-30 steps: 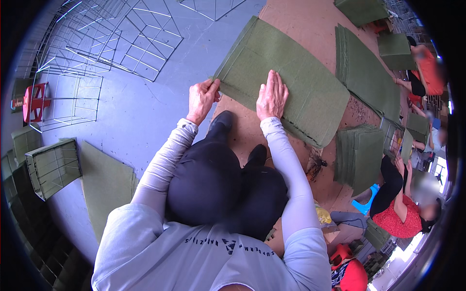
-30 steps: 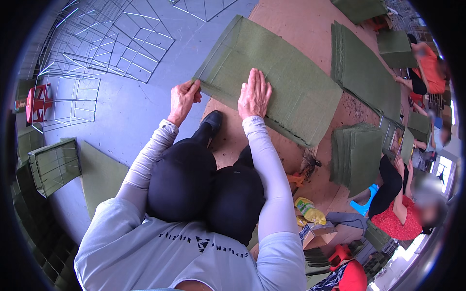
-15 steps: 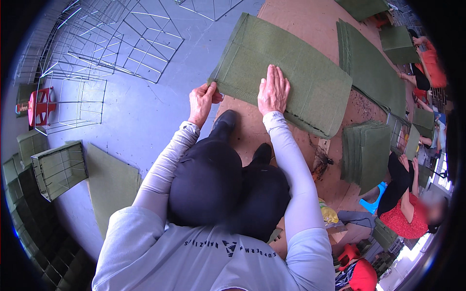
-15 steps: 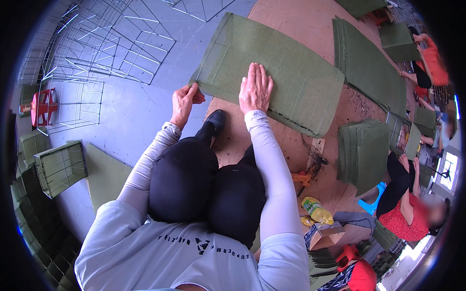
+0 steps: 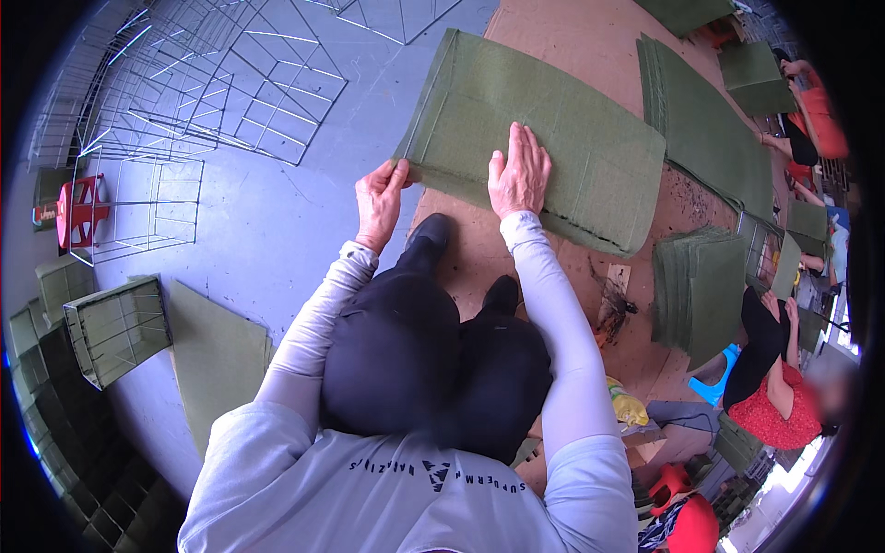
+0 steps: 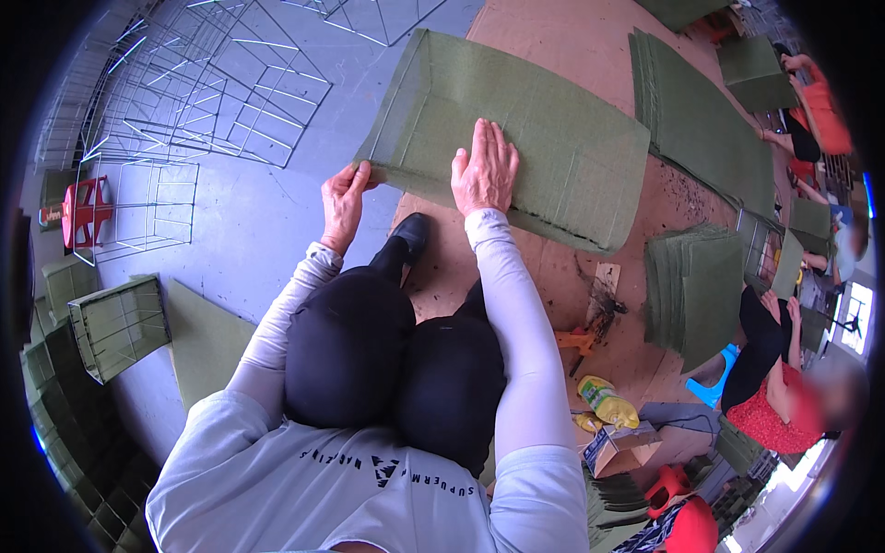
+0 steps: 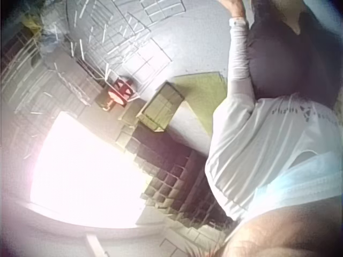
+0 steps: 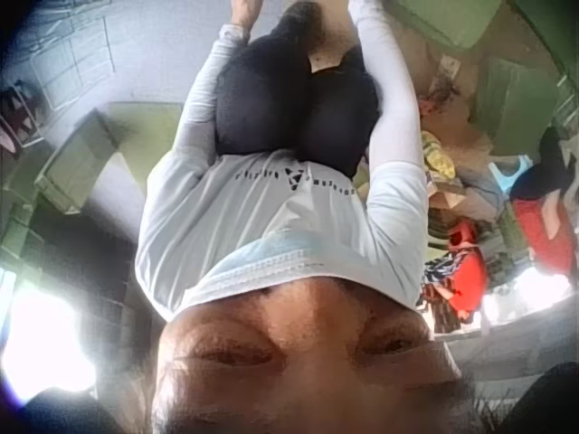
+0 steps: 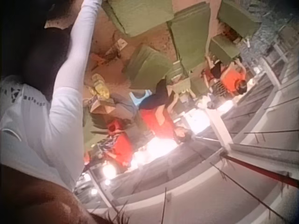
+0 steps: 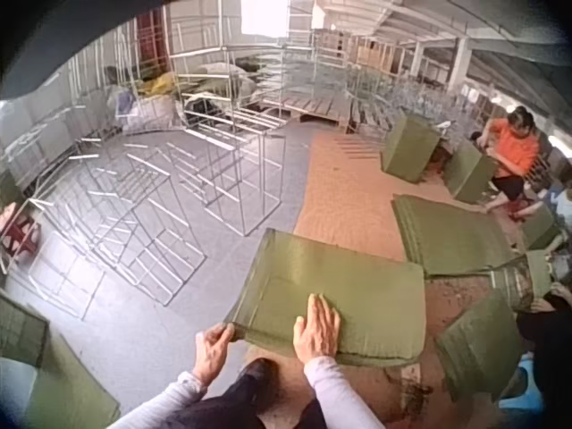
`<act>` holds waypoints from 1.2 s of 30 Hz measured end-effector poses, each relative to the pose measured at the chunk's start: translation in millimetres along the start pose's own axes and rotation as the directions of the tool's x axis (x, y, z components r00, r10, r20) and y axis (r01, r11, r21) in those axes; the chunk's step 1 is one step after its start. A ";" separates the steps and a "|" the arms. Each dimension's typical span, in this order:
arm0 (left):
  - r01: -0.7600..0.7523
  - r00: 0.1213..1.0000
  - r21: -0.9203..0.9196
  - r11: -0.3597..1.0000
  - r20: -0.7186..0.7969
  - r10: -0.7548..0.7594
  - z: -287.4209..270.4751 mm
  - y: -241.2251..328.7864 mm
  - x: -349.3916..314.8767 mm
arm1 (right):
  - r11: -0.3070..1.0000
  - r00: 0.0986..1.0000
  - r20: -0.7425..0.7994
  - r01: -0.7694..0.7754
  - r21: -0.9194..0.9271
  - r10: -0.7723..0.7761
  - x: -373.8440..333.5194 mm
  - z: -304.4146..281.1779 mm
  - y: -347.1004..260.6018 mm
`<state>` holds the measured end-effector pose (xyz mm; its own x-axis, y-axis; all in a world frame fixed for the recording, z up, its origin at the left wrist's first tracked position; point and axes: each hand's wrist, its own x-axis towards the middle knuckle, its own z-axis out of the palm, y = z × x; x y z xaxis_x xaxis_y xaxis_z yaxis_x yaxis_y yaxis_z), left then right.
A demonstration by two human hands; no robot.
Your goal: Applying hot glue to the edges of a green mesh screen and folding it to secure the mesh to a wire frame.
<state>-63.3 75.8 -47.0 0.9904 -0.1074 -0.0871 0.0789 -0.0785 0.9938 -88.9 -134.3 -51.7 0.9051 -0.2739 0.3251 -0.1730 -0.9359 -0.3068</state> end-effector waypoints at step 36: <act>-0.029 0.986 0.615 0.788 -0.110 0.122 22.2 44.9 45.6 | 0.857 0.861 -0.206 -0.496 -0.138 0.465 -17.6 -35.8 102.5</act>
<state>-17.1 45.3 -7.8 0.9991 -0.0066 0.0430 -0.0364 -0.6678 0.7434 -136.4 -233.3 -56.9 0.6190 -0.7166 0.3215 -0.6507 -0.6971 -0.3009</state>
